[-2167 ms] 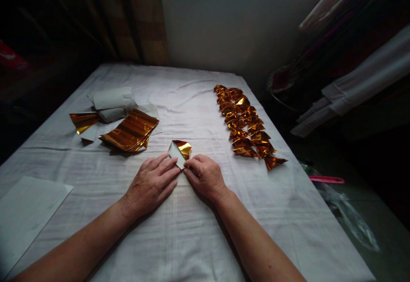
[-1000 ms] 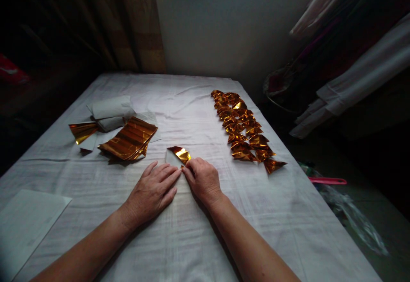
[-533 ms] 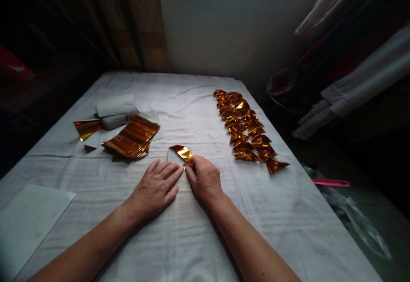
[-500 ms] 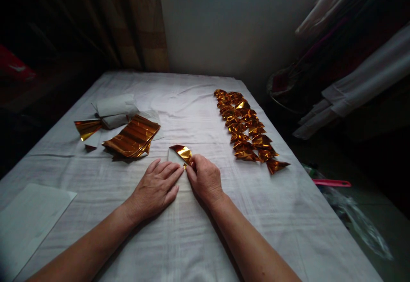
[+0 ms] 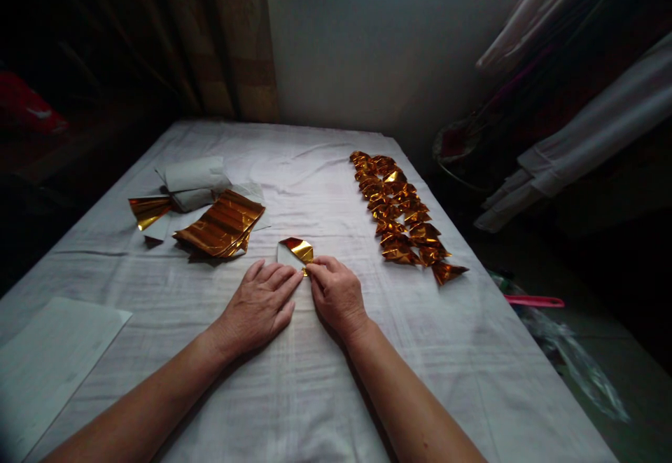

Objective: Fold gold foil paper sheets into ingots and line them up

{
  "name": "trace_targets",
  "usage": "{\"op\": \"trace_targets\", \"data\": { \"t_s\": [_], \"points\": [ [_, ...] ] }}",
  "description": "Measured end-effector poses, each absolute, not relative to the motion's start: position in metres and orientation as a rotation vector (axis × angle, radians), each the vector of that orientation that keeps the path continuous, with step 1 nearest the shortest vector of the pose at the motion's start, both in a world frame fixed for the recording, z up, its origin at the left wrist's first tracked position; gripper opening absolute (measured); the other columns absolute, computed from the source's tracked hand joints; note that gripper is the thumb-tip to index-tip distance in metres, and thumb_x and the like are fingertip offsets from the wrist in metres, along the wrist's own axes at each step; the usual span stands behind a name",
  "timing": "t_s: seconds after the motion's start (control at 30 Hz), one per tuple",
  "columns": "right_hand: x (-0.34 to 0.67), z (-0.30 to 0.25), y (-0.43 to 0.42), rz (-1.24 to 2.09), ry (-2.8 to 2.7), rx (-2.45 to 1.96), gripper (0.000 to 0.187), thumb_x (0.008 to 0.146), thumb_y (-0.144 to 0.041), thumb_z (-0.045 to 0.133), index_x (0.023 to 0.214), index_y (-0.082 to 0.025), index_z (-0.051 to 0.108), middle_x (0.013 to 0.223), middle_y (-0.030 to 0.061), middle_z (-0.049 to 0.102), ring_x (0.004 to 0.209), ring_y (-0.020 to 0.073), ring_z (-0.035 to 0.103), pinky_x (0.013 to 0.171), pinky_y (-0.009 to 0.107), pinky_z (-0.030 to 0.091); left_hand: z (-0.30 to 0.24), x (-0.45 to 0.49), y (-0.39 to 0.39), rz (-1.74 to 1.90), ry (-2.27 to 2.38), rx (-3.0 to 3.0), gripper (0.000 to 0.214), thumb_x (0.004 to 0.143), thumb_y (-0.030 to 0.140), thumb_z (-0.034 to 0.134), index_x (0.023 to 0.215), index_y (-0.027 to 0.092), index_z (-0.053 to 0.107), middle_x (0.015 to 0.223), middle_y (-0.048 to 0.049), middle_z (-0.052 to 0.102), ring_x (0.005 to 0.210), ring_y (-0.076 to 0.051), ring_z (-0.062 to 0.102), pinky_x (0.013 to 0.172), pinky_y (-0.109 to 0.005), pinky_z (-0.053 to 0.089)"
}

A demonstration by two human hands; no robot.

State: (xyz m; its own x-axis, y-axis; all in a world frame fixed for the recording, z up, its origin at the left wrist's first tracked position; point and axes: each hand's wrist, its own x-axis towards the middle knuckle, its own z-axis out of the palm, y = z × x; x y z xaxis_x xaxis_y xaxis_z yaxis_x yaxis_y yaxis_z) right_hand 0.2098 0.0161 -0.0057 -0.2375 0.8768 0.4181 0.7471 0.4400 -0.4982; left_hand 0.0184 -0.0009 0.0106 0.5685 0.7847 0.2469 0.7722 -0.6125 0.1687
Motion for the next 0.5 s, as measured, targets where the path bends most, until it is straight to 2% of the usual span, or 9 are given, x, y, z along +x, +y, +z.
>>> {"op": "trace_targets", "data": {
  "t_s": [0.27,0.37,0.5],
  "points": [
    [0.205,0.006,0.010,-0.100,-2.407,-1.393,0.023,0.096,-0.026,0.052,0.107,-0.020,0.072,0.118,0.0097,0.070,0.086,0.0220,0.063,0.077,0.035,0.051,0.011,0.017,0.000,0.498,1.347,2.764,0.041,0.090,0.029,0.057,0.130,0.020,0.058,0.123,-0.0075,0.063,0.117,-0.026,0.052,0.109,-0.049,0.031],
    [0.207,0.011,0.004,-0.134,-2.513,-1.349,0.029,0.094,-0.032,0.056,0.116,-0.018,0.068,0.129,0.0113,0.065,0.090,0.0248,0.060,0.078,0.039,0.049,0.011,0.018,-0.001,0.506,1.361,2.768,0.040,0.090,0.029,0.056,0.129,0.020,0.058,0.122,-0.0075,0.064,0.115,-0.025,0.053,0.109,-0.049,0.031],
    [0.211,0.011,-0.002,-0.133,-2.530,-1.325,0.034,0.095,-0.030,0.054,0.125,-0.018,0.063,0.138,0.0098,0.060,0.095,0.0258,0.058,0.083,0.041,0.048,0.011,0.018,-0.001,0.515,1.362,2.778,0.041,0.091,0.031,0.057,0.131,0.020,0.057,0.122,-0.0076,0.064,0.116,-0.025,0.054,0.109,-0.049,0.030]
  ]
}}
